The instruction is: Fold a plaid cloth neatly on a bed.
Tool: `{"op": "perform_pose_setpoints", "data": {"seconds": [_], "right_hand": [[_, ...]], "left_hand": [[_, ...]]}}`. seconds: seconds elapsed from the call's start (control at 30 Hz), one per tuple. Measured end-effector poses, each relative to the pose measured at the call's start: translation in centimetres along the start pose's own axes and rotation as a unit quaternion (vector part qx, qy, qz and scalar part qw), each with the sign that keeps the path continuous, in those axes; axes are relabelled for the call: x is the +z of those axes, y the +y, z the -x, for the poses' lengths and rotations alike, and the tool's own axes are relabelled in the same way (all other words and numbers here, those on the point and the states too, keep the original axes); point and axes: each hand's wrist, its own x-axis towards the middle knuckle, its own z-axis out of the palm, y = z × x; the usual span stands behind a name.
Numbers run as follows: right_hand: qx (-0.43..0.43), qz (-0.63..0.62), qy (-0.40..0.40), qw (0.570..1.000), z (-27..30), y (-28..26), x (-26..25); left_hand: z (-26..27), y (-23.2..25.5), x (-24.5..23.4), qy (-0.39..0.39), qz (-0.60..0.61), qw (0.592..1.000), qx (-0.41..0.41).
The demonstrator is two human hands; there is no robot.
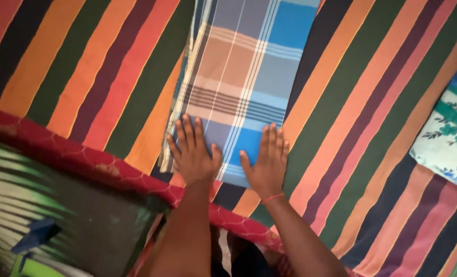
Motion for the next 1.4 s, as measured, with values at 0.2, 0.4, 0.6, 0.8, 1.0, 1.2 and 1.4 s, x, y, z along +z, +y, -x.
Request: {"op": "perform_pose_setpoints", "data": {"seconds": [0.2, 0.4, 0.6, 0.8, 1.0, 1.2, 1.4], "right_hand": [[0.038, 0.017, 0.016, 0.999, 4.7, -0.7, 0.9], [0.016, -0.034, 0.045, 0.998, 9.0, -1.1, 0.8], [0.022, -0.071, 0.067, 0.995, 12.0, -0.2, 1.8], [0.04, -0.101, 0.131, 0.985, 12.2, 0.4, 2.7], [0.042, -0.071, 0.128, 0.988, 12.0, -0.6, 2.2], [0.055, -0.031, 0.106, 0.992, 11.7, -0.7, 2.2], [0.095, 0.043, 0.093, 0.99, 11.4, -0.9, 2.4]], "left_hand": [[0.6, -0.6, -0.2, 0.003, 0.018, 1.0, 0.01], [1.0, -1.5, -0.7, -0.014, 0.085, 0.996, 0.021], [1.4, -2.2, -1.5, -0.013, 0.131, 0.99, 0.059], [4.3, -2.7, -2.7, -0.006, 0.208, 0.963, 0.17], [9.0, -1.8, -0.9, -0.1, 0.156, 0.929, 0.32], [9.1, -1.5, 0.7, -0.075, 0.162, 0.938, 0.296], [9.0, -1.6, 1.2, -0.072, 0.148, 0.944, 0.286]]}}
